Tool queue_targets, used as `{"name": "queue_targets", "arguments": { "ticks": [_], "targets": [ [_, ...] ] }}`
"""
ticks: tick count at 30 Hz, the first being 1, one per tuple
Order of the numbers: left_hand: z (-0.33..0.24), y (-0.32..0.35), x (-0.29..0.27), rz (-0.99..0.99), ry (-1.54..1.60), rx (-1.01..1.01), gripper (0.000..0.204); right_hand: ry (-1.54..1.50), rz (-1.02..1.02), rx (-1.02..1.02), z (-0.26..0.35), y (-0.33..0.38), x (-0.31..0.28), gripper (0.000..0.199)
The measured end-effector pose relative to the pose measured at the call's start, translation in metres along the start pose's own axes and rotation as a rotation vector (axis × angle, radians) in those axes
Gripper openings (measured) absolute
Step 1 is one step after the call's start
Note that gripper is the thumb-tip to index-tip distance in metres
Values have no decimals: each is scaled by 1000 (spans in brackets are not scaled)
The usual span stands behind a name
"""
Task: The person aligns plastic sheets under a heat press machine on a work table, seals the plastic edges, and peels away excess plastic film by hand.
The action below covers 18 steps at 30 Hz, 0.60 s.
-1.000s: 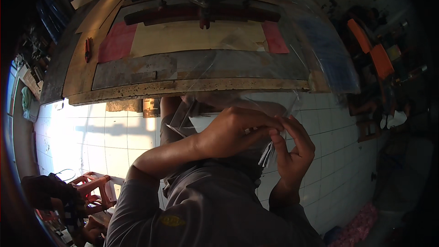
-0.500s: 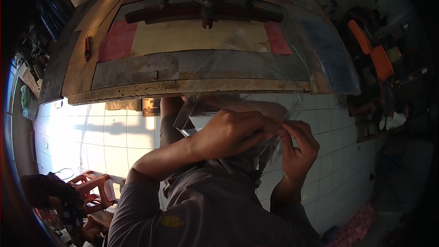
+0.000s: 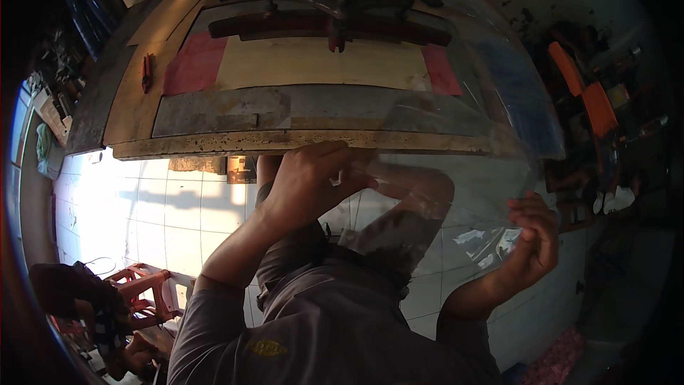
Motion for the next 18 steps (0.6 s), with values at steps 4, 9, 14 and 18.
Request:
{"name": "queue_targets", "arguments": {
  "ticks": [4,9,14,18],
  "targets": [
    [-20,-12,-26,-282,-140,175,25,43,-9,-124,9,-12,-27,30],
    [-17,-18,-52,-377,99,302,15,116,-201,162,-28,-25,-64,33],
    [0,-22,-47,-75,822,-131,20,14,-245,392,-57,-22,-79,29],
    [-10,-23,-59,-97,1002,-201,38,-202,-187,541,-84,-10,-63,27]
  ]
}}
Point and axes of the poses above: each hand's wrist, its own y-axis away from the middle knuckle, its own x-axis out of the palm, z = x × y, the point moved 8 cm from there along -y, towards the middle knuckle, and after that the axes turned 4 degrees about x, right-handed, at the moved point
